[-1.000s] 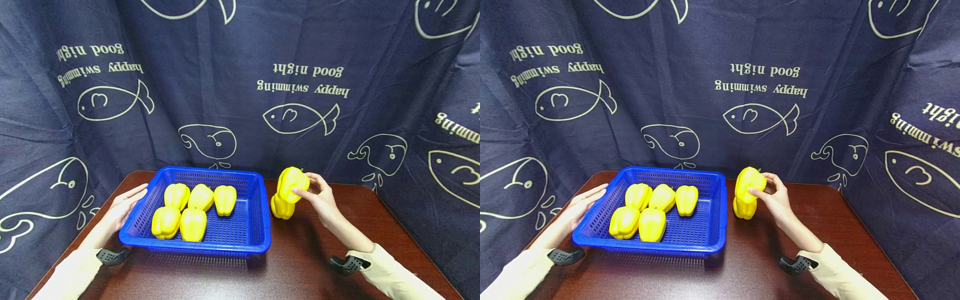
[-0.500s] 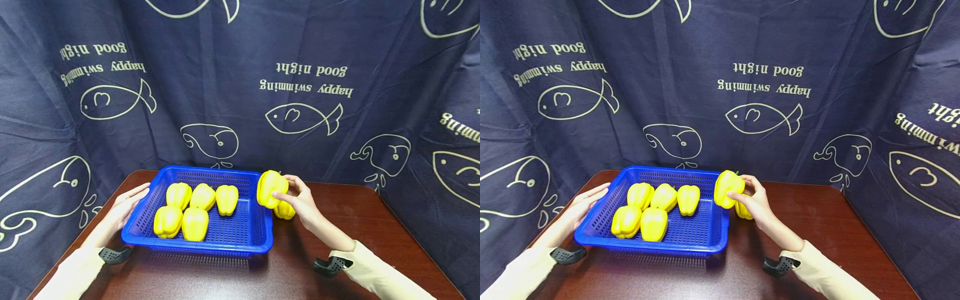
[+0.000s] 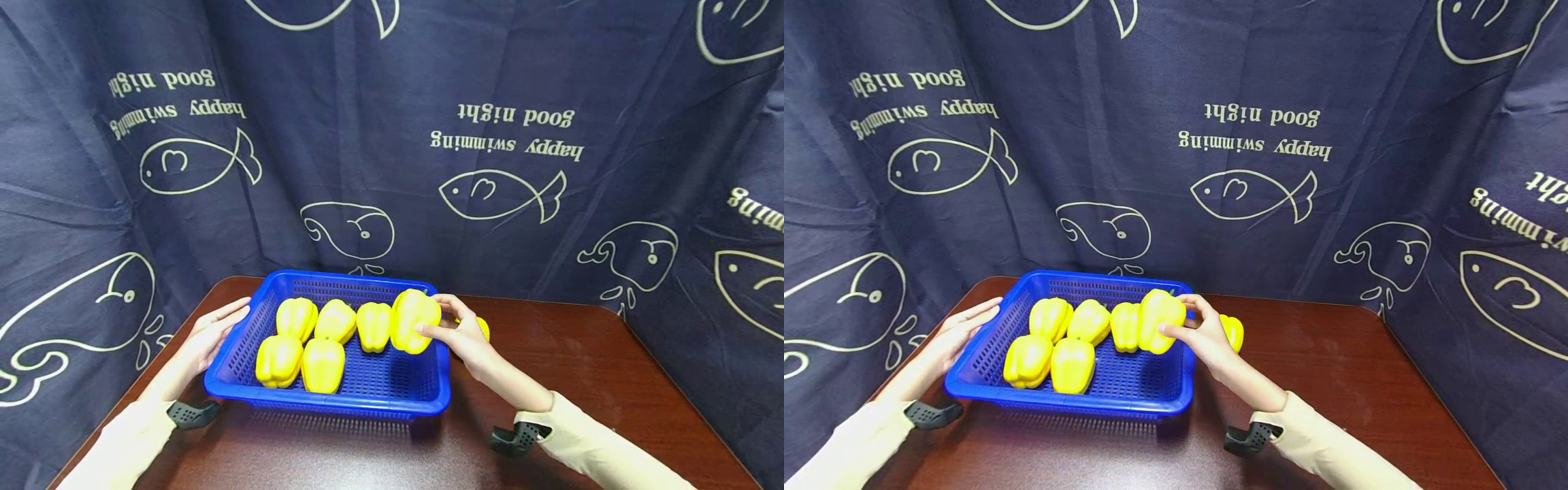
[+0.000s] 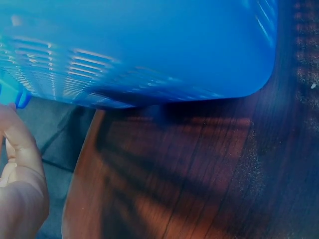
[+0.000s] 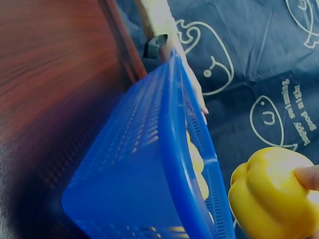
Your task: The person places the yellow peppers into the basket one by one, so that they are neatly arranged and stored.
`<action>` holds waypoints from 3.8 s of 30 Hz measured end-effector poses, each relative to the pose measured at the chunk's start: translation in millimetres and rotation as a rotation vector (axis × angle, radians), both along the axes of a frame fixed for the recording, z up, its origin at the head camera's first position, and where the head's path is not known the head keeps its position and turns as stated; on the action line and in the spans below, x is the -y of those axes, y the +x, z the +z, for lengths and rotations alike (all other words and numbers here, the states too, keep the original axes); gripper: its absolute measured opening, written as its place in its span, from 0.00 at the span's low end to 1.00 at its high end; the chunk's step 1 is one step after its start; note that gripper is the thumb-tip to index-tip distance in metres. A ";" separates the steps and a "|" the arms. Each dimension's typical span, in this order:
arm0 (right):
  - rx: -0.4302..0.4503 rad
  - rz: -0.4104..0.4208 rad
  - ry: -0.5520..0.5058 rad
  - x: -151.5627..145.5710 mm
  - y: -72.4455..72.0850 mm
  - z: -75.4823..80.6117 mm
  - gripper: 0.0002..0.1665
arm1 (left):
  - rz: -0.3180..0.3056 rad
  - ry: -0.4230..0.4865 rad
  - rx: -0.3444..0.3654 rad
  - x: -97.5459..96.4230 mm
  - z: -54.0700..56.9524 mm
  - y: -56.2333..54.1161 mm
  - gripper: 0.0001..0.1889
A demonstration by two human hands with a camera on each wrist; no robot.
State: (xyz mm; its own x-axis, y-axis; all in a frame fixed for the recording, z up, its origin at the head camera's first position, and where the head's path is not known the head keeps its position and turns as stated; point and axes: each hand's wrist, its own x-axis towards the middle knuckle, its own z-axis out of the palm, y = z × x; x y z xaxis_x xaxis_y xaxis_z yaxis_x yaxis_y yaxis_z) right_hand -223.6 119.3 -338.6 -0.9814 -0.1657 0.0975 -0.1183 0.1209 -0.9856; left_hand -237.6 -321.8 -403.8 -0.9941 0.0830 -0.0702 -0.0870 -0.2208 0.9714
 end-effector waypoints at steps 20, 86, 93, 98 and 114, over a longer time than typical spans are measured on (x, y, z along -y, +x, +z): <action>-0.012 0.099 0.108 35.5 0.3 -17.7 0.27 | -0.002 -0.007 -0.001 -1.8 1.7 1.6 0.19; 0.028 0.213 0.510 69.3 1.5 -42.3 0.27 | 0.023 0.014 0.000 -2.1 -0.3 2.8 0.23; 0.007 0.220 0.512 69.0 -0.2 -43.2 0.28 | 0.008 0.032 -0.015 -2.4 -0.9 2.6 0.17; 0.000 0.209 0.527 69.3 -1.1 -43.1 0.27 | 0.015 0.021 -0.005 -2.2 0.4 2.2 0.23; 0.025 0.195 0.432 67.4 -1.6 -40.7 0.29 | 0.026 0.005 -0.002 -3.6 1.2 1.9 0.23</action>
State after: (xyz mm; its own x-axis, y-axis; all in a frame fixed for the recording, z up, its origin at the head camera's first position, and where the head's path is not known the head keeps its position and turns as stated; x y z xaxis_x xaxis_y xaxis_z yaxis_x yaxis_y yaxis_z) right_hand -225.2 51.9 -379.3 -0.9290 -0.3674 -0.0438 -0.1569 0.4985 -0.8526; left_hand -235.7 -318.3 -402.6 -0.9961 0.0574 -0.0677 -0.0791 -0.2281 0.9704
